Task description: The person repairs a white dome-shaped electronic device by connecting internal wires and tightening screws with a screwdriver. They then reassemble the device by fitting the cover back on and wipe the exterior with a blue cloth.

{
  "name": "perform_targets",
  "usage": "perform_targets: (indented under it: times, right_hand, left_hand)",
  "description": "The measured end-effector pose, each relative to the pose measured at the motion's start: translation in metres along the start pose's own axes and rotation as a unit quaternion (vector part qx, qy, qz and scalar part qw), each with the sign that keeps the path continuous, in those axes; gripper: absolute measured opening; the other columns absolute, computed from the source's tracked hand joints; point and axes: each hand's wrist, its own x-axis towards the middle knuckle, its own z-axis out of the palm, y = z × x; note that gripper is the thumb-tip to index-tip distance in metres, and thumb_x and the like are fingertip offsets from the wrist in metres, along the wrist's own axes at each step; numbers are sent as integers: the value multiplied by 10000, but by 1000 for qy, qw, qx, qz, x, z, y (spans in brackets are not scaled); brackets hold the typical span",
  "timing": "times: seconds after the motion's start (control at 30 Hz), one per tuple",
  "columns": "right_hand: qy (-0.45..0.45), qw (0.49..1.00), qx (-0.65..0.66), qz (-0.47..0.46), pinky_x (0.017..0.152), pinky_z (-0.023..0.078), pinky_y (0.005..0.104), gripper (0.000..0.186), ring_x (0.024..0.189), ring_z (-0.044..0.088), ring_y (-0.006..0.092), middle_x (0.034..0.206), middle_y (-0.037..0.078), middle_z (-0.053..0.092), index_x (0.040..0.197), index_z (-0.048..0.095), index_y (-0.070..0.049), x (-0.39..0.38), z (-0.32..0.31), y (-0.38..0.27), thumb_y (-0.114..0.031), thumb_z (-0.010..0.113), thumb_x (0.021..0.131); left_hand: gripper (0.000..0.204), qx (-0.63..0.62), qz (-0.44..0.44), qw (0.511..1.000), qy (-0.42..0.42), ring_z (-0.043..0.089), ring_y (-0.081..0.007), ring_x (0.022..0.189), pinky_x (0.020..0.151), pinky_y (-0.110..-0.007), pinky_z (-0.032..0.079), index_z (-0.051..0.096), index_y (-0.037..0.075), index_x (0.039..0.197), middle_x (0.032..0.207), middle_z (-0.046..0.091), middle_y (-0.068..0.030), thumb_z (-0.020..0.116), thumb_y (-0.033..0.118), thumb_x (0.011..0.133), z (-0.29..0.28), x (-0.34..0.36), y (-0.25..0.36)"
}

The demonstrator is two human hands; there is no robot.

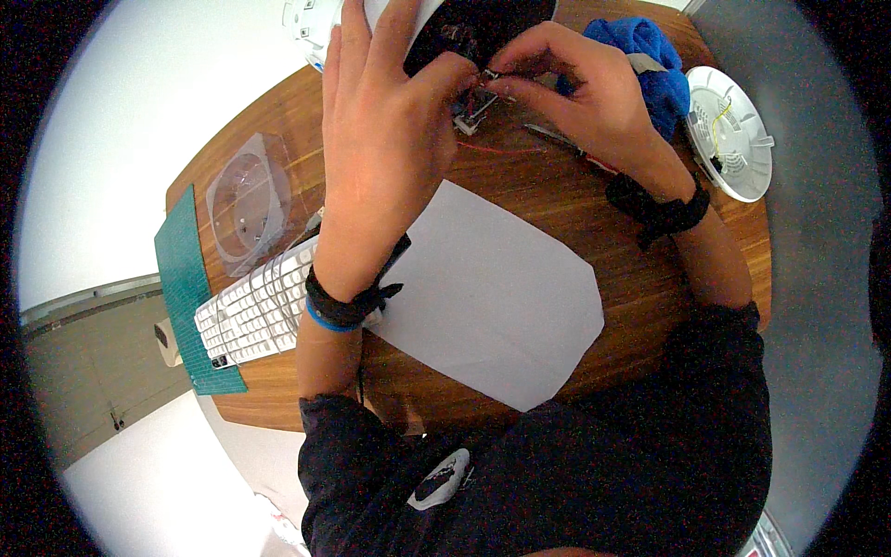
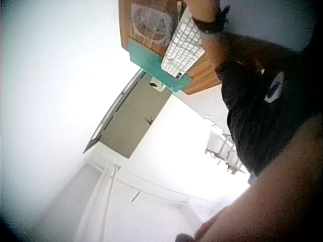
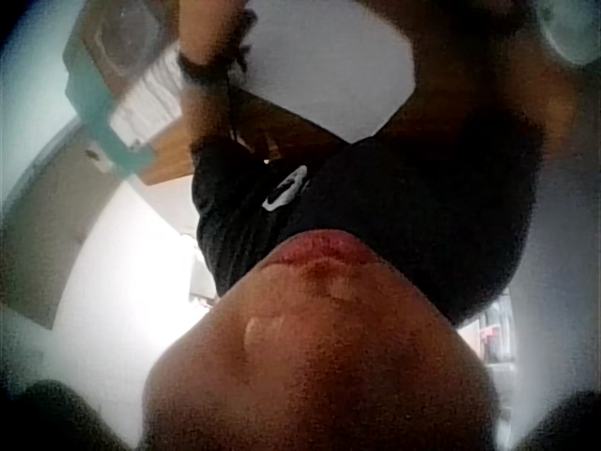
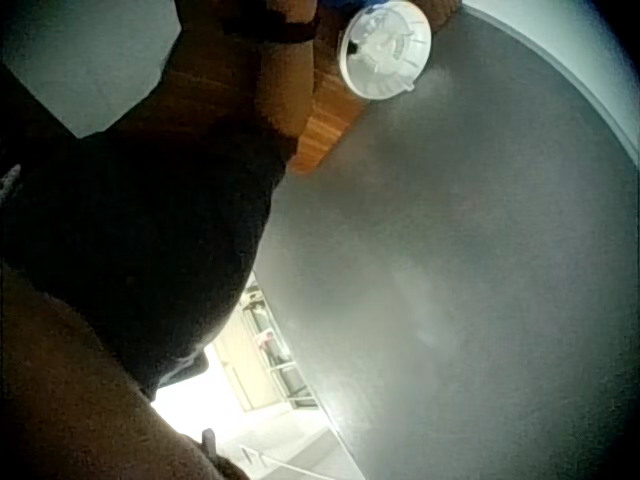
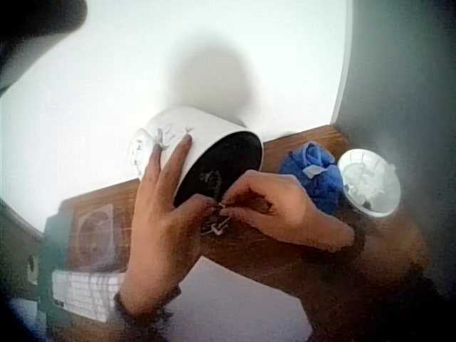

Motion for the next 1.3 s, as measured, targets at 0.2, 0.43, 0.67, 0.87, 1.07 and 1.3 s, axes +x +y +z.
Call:
perform_targets:
  times: [0.2, 0.43, 0.67, 0.87, 1.07, 1.3]
  right_hand:
    - [-7, 999, -26, -20, 830, 579, 273, 205, 948, 730, 138, 1059, 75, 760, 1112, 718, 7, 0, -2, 1, -13, 798, 925]
    - [-11, 1000, -14, 5, 829, 575, 272, 189, 954, 725, 136, 1054, 69, 755, 1101, 720, 5, -1, -1, 0, -23, 796, 931]
    - [-5, 1000, -10, -3, 830, 576, 278, 175, 960, 723, 138, 1046, 71, 755, 1086, 726, 8, 0, 0, -1, -22, 796, 929]
    - [-13, 997, -78, 6, 795, 562, 271, 212, 938, 725, 149, 1026, 68, 759, 1085, 736, -14, 1, -2, -6, -23, 818, 889]
    - [-2, 997, -71, -5, 772, 563, 274, 195, 931, 728, 150, 1062, 66, 770, 1061, 752, -20, 2, -2, -6, -35, 821, 880]
    - [21, 996, -48, -77, 741, 566, 273, 190, 931, 730, 177, 1054, 97, 768, 1021, 777, -12, 5, -3, -2, 37, 817, 843]
  left_hand:
    - [89, 6, -7, 1000, -13, 352, -592, 1500, 1169, -677, 378, 766, 32, 888, 1633, 442, -242, 782, 41, 801, 1, 0, 0]
    - [110, -2, -4, 1000, 1, 352, -588, 1502, 1170, -675, 377, 767, 31, 892, 1636, 437, -242, 789, 39, 784, 1, 0, 0]
    - [129, 22, 19, 1000, -8, 328, -579, 1519, 1173, -686, 363, 765, 41, 907, 1652, 415, -235, 791, 38, 780, 1, -2, -2]
    - [163, 29, 26, 999, -24, 269, -581, 1541, 1177, -712, 344, 762, 64, 942, 1689, 347, -218, 802, 59, 784, 2, -4, -4]
    - [151, 42, 26, 998, -38, 244, -580, 1548, 1184, -723, 332, 755, 71, 955, 1703, 315, -204, 796, 71, 810, 2, -5, -3]
    - [153, 36, 24, 998, -37, 256, -579, 1544, 1186, -713, 340, 759, 64, 951, 1704, 315, -197, 790, 53, 802, 0, -4, -1]
